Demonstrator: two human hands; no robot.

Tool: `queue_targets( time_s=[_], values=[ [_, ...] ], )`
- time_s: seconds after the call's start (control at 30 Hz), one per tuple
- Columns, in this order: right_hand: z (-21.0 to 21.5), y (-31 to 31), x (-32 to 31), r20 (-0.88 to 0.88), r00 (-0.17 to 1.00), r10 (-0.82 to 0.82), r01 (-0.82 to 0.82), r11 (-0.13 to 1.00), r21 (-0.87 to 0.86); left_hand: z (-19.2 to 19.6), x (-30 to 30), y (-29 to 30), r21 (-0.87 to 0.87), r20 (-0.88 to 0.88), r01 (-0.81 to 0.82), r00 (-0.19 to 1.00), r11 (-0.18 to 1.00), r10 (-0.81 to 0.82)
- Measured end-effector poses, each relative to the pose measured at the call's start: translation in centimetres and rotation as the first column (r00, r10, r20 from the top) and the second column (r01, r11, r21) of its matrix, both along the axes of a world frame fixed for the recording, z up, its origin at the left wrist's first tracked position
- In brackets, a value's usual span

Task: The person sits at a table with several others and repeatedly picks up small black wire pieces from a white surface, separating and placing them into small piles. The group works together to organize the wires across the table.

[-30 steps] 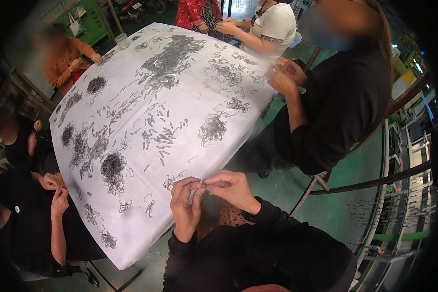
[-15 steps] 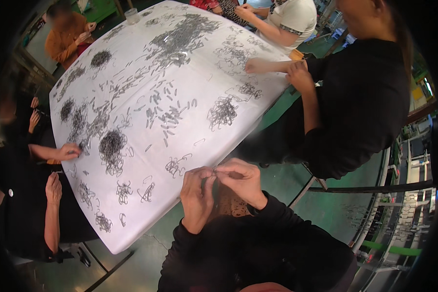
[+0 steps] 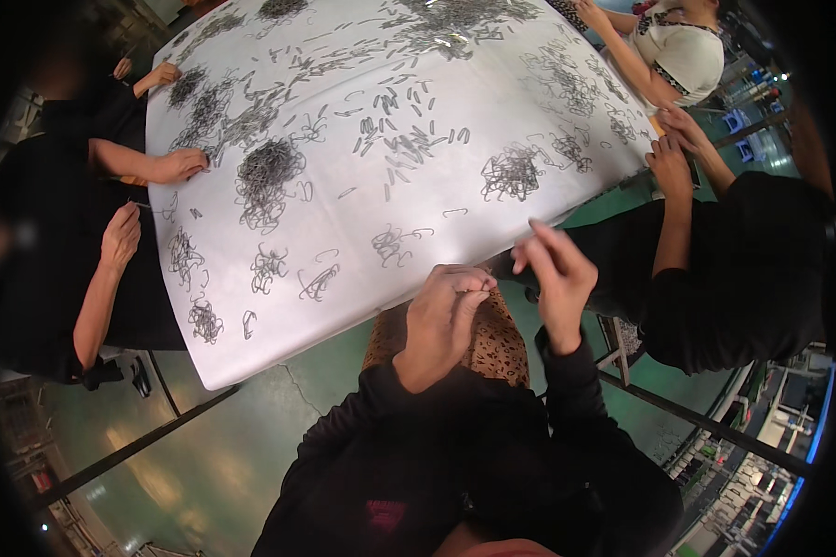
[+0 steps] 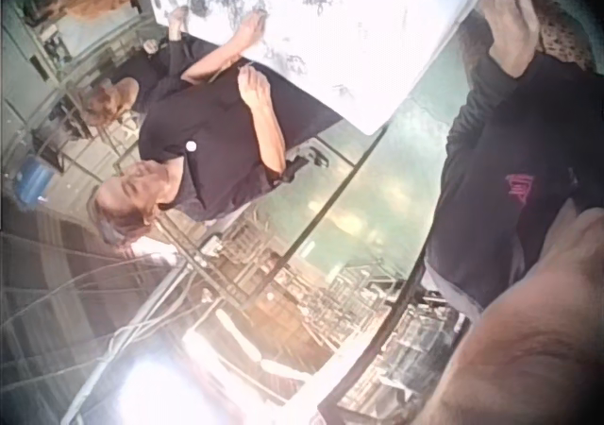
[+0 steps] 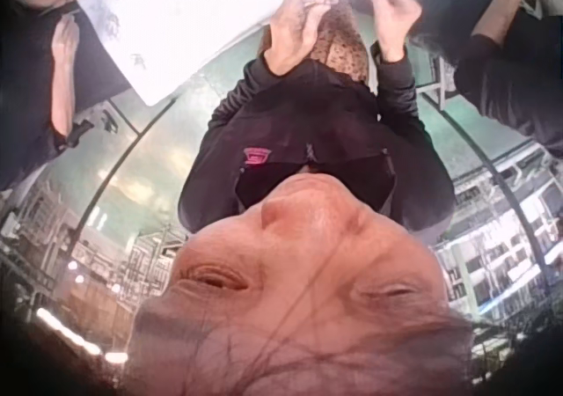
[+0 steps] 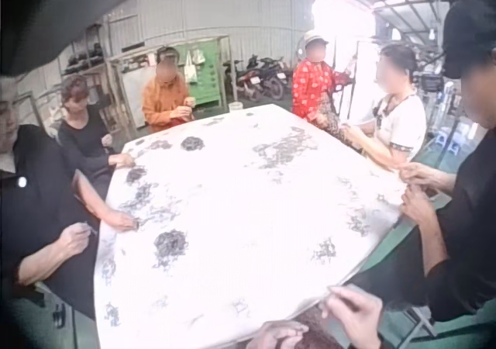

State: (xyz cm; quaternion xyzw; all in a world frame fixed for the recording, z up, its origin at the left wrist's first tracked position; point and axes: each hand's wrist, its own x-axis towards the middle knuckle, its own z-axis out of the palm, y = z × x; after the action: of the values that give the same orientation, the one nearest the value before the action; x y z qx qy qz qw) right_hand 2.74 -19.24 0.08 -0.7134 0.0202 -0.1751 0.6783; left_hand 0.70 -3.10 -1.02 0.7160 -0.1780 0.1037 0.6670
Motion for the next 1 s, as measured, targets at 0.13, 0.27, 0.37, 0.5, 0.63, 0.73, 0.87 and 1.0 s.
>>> queue_targets(
  time_s=[0.13,0.27,0.37,0.5,0.63,0.73,0.87,1.0],
  values=[
    [-2.9,-0.8,9.3,-0.113,0.965,0.238,-0.261,0.919,-0.296,-0.1,0.0,0.1,0.060,0.021,0.022,1.000,0.998,-0.023],
    [-9.1,3.0,18.3,-0.111,0.950,0.293,-0.303,0.768,-0.564,0.2,-0.4,0.0,0.076,0.010,0.010,1.000,0.997,-0.010],
    [-11.8,4.4,22.0,-0.022,0.913,0.408,-0.219,0.443,-0.869,0.4,-0.2,-0.2,0.045,0.025,0.030,0.999,0.999,-0.031],
    [-12.0,4.1,23.0,-0.017,0.874,0.485,-0.243,0.408,-0.880,0.2,0.4,-0.1,0.027,-0.025,0.072,0.997,0.997,-0.071],
    [-10.6,3.6,22.7,-0.144,0.863,0.484,-0.333,0.331,-0.883,-0.4,0.6,0.2,0.024,0.008,0.110,0.994,0.994,-0.110],
    [-9.4,3.2,20.6,-0.050,0.911,0.409,-0.236,0.418,-0.877,-0.5,0.4,0.2,0.008,-0.003,0.122,0.993,0.993,-0.122],
    [-7.1,1.9,15.0,-0.145,0.945,0.293,-0.319,0.725,-0.611,-0.8,0.3,0.5,0.036,0.047,0.074,0.996,0.997,-0.075],
    [-3.8,0.6,9.1,-0.252,0.915,0.314,-0.376,0.891,-0.255,-1.3,0.7,1.1,0.068,0.055,0.066,0.996,0.996,-0.070]
  ],
)
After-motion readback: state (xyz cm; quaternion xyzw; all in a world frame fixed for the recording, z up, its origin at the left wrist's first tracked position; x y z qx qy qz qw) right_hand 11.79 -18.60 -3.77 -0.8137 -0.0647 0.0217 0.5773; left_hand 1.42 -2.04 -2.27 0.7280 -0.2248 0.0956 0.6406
